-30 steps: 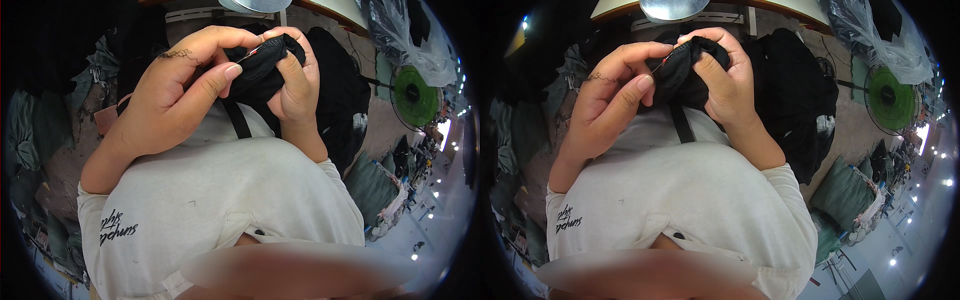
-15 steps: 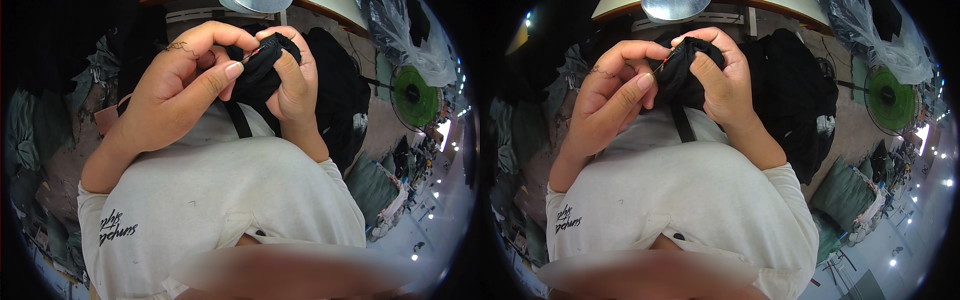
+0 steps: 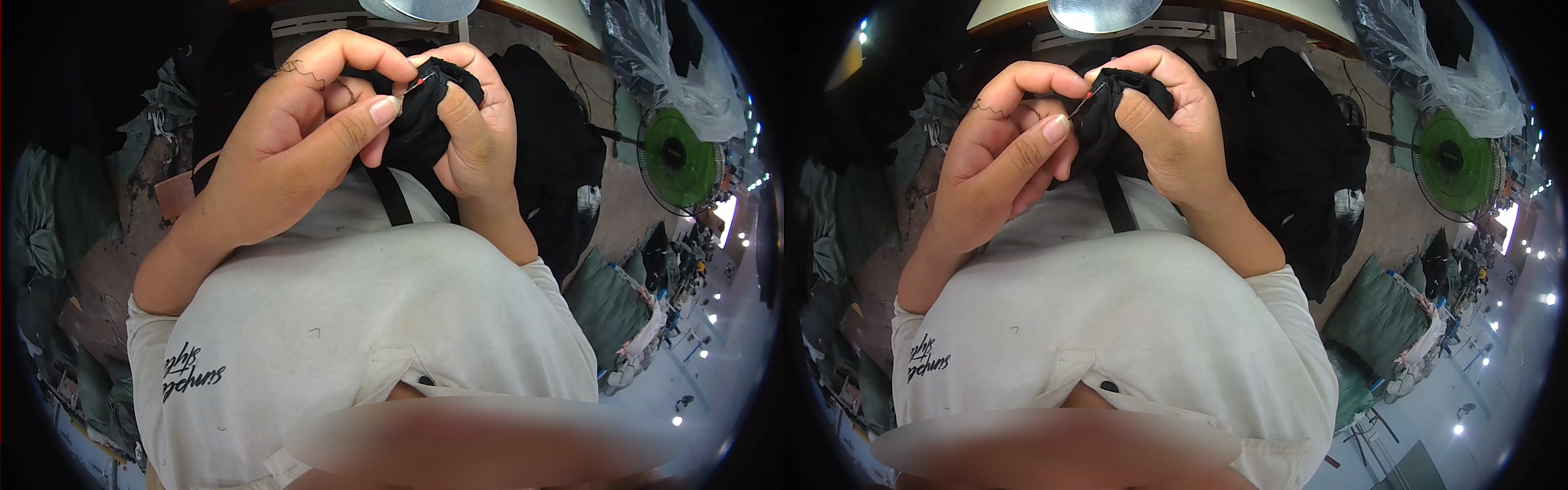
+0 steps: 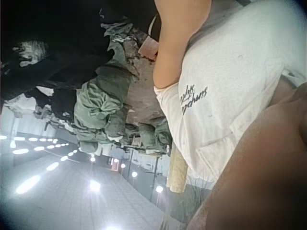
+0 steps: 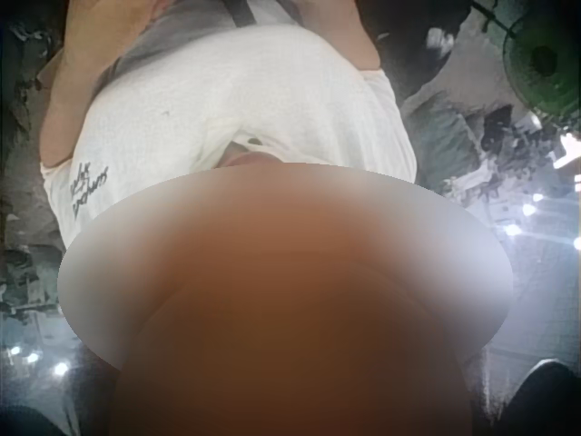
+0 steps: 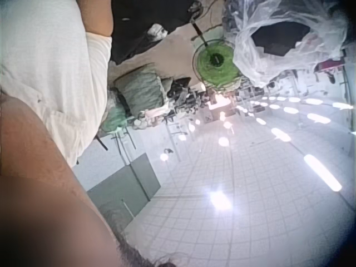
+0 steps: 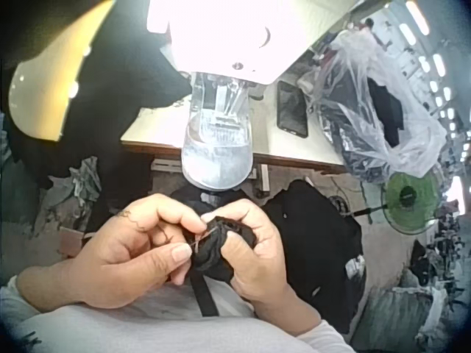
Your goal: Repairing a black garment by using a seam ripper to remove threads.
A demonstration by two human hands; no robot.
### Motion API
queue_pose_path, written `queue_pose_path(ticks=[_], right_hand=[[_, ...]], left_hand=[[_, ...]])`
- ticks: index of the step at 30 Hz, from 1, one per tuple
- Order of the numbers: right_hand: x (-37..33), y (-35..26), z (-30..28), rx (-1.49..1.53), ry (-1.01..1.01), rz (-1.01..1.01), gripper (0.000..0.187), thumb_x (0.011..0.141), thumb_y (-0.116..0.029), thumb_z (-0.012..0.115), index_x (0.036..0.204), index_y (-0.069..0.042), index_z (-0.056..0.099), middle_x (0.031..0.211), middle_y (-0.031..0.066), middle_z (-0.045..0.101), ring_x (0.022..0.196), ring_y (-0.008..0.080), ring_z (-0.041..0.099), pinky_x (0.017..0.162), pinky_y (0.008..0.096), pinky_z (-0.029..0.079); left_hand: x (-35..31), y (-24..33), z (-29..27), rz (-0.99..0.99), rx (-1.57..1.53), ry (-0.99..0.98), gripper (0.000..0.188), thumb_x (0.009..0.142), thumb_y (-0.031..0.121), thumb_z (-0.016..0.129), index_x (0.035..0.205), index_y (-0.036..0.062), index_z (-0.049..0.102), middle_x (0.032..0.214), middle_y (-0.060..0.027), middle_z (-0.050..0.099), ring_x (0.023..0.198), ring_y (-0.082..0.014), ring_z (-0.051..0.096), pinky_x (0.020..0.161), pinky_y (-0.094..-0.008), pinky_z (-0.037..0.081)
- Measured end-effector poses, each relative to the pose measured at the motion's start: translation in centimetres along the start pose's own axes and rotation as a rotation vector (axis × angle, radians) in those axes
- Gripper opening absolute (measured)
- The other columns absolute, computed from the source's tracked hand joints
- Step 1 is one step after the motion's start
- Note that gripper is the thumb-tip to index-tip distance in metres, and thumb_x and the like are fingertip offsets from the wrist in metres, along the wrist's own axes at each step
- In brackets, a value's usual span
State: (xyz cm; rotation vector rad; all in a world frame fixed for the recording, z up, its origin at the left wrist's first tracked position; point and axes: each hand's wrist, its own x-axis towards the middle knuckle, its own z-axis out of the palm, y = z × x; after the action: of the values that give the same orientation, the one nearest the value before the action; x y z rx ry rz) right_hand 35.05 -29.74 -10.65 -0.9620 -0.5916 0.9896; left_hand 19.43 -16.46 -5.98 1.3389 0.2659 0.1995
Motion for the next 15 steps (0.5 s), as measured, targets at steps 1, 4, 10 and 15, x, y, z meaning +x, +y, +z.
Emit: queue_pose_path(ticks=[1, 4, 10, 15], right_hand=[[-0.1, -0.1, 0.0, -0.032, 0.003, 0.007, 0.016, 0.097, -0.006, 0.063, 0.112, -0.001, 0.065, 0.104, 0.0056, 0.07, 0.093, 0.0078, 0.065, 0.086, 0.0235, 0.053], [-0.1, -0.1, 0.3, -0.095, 0.013, -0.007, 0.014, 0.095, -0.005, 0.064, 0.109, -0.002, 0.066, 0.103, 0.0049, 0.07, 0.093, 0.0073, 0.064, 0.085, 0.0237, 0.053], [-0.3, -0.6, 0.4, -0.229, 0.006, -0.045, 0.013, 0.09, -0.002, 0.067, 0.103, -0.003, 0.068, 0.1, 0.004, 0.07, 0.09, 0.008, 0.065, 0.082, 0.0243, 0.053], [-0.3, -0.8, 1.0, -0.321, -0.12, -0.064, 0.014, 0.087, -0.001, 0.069, 0.101, -0.002, 0.068, 0.099, 0.0029, 0.07, 0.087, 0.007, 0.064, 0.078, 0.0234, 0.053]], left_hand=[[0.0, 0.0, 0.1, 0.0, 0.0, 0.0, 0.026, 0.107, 0.01, 0.049, 0.132, 0.0051, 0.053, 0.077, 0.0001, 0.059, 0.047, 0.0019, 0.035, 0.043, -0.0144, 0.027], [-0.2, 0.1, 0.3, -0.039, -0.028, 0.03, 0.023, 0.107, 0.01, 0.049, 0.13, 0.0052, 0.052, 0.076, -0.0006, 0.059, 0.046, 0.0014, 0.036, 0.041, -0.0148, 0.027], [-0.2, 0.5, 0.5, -0.118, -0.099, 0.037, 0.018, 0.108, 0.011, 0.049, 0.125, 0.0062, 0.048, 0.074, -0.0027, 0.06, 0.043, 0.0002, 0.035, 0.039, -0.0155, 0.025], [-0.2, 1.2, 0.2, -0.172, -0.206, 0.1, 0.016, 0.108, 0.013, 0.048, 0.123, 0.006, 0.045, 0.074, -0.0045, 0.06, 0.04, -0.001, 0.034, 0.038, -0.0158, 0.025]])
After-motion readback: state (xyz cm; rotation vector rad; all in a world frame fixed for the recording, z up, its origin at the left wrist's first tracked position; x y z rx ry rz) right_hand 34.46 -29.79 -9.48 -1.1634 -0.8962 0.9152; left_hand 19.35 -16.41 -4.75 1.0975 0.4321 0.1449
